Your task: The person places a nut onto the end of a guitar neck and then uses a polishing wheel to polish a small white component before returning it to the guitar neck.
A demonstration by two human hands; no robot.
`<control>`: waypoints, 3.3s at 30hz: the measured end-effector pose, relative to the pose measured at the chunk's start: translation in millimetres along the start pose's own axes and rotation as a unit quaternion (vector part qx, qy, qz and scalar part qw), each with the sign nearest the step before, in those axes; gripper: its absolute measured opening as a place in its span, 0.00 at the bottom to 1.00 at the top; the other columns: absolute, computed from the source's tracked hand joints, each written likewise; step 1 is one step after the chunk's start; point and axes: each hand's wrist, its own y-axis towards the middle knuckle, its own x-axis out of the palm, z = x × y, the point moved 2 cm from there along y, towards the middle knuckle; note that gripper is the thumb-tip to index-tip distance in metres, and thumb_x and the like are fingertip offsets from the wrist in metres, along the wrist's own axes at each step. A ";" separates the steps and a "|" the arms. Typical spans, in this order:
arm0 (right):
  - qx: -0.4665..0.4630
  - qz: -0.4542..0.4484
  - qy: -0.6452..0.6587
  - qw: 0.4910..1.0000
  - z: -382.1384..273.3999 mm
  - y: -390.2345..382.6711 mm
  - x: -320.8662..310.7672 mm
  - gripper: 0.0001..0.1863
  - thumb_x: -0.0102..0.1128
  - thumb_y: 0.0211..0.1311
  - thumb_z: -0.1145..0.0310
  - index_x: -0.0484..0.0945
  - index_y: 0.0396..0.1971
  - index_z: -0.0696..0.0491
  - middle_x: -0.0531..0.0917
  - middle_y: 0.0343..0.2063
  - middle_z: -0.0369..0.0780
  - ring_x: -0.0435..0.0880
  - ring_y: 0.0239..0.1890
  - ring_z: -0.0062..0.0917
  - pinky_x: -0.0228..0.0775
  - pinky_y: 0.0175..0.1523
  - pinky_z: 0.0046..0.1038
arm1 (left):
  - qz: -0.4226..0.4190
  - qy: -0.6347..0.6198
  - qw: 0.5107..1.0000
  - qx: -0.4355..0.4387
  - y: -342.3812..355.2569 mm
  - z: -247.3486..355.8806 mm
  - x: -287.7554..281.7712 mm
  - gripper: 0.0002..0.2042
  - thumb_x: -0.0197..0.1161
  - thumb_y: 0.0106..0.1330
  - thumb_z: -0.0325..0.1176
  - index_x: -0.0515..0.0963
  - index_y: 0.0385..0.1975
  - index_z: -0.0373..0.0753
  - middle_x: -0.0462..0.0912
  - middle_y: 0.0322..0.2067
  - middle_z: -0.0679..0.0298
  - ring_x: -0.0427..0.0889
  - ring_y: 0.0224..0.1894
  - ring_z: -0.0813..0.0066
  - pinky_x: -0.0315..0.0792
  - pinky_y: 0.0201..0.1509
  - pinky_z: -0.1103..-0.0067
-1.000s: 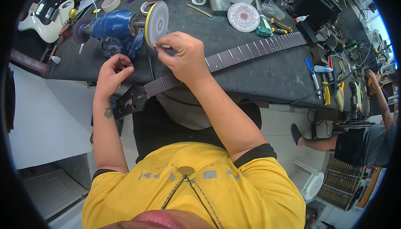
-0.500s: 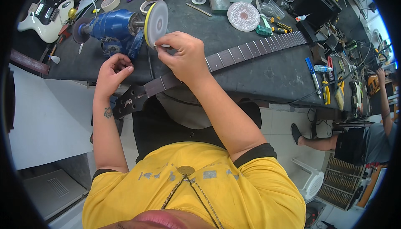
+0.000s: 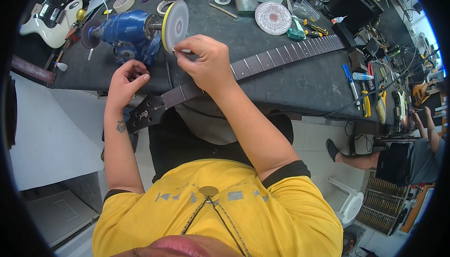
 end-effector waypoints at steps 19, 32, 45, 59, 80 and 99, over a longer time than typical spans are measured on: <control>0.013 0.010 0.030 0.999 4.4 -3.8 2.8 0.08 0.78 0.56 0.76 0.91 0.37 0.56 0.92 0.37 0.44 0.93 0.40 0.38 0.85 0.44 0.35 | 0.005 0.005 1.000 0.021 -0.4 -14.0 -8.0 0.10 0.73 0.69 0.24 0.81 0.47 0.35 0.85 0.39 0.68 0.79 0.40 0.82 0.74 0.48 0.82; -0.009 0.028 0.029 0.999 10.8 -8.2 2.1 0.08 0.76 0.54 0.77 0.89 0.35 0.56 0.91 0.36 0.45 0.92 0.40 0.43 0.84 0.46 0.39 | -0.007 0.018 0.999 0.040 5.6 -21.0 -7.3 0.10 0.73 0.70 0.26 0.81 0.47 0.36 0.84 0.39 0.69 0.77 0.40 0.83 0.72 0.47 0.82; 0.005 0.014 0.033 0.999 7.6 -5.5 1.8 0.08 0.77 0.57 0.77 0.90 0.38 0.56 0.91 0.36 0.44 0.93 0.40 0.39 0.85 0.45 0.36 | -0.002 0.000 1.000 0.023 2.9 -12.1 -5.1 0.10 0.73 0.69 0.24 0.81 0.47 0.36 0.85 0.40 0.68 0.79 0.39 0.82 0.74 0.46 0.81; -0.024 0.012 -0.010 1.000 8.3 -3.6 -0.2 0.07 0.77 0.57 0.78 0.91 0.37 0.55 0.92 0.37 0.43 0.93 0.40 0.37 0.85 0.46 0.34 | 0.003 -0.025 0.999 0.023 1.9 -6.4 0.1 0.10 0.74 0.68 0.23 0.81 0.46 0.35 0.86 0.39 0.68 0.80 0.38 0.83 0.75 0.46 0.82; 0.042 -0.003 0.006 0.999 -0.2 -1.6 3.3 0.07 0.76 0.59 0.79 0.92 0.38 0.58 0.93 0.36 0.43 0.93 0.38 0.30 0.83 0.44 0.30 | 0.005 0.003 1.000 0.006 -4.5 -2.8 -1.8 0.11 0.75 0.67 0.27 0.83 0.46 0.34 0.88 0.40 0.67 0.82 0.40 0.82 0.76 0.48 0.81; 0.098 -0.009 -0.003 0.995 5.5 -0.9 2.8 0.07 0.76 0.60 0.77 0.93 0.39 0.57 0.93 0.35 0.39 0.88 0.34 0.21 0.80 0.42 0.26 | 0.003 0.008 1.000 0.012 -4.7 -0.8 -1.9 0.12 0.77 0.67 0.28 0.83 0.47 0.37 0.88 0.40 0.70 0.80 0.40 0.84 0.73 0.46 0.82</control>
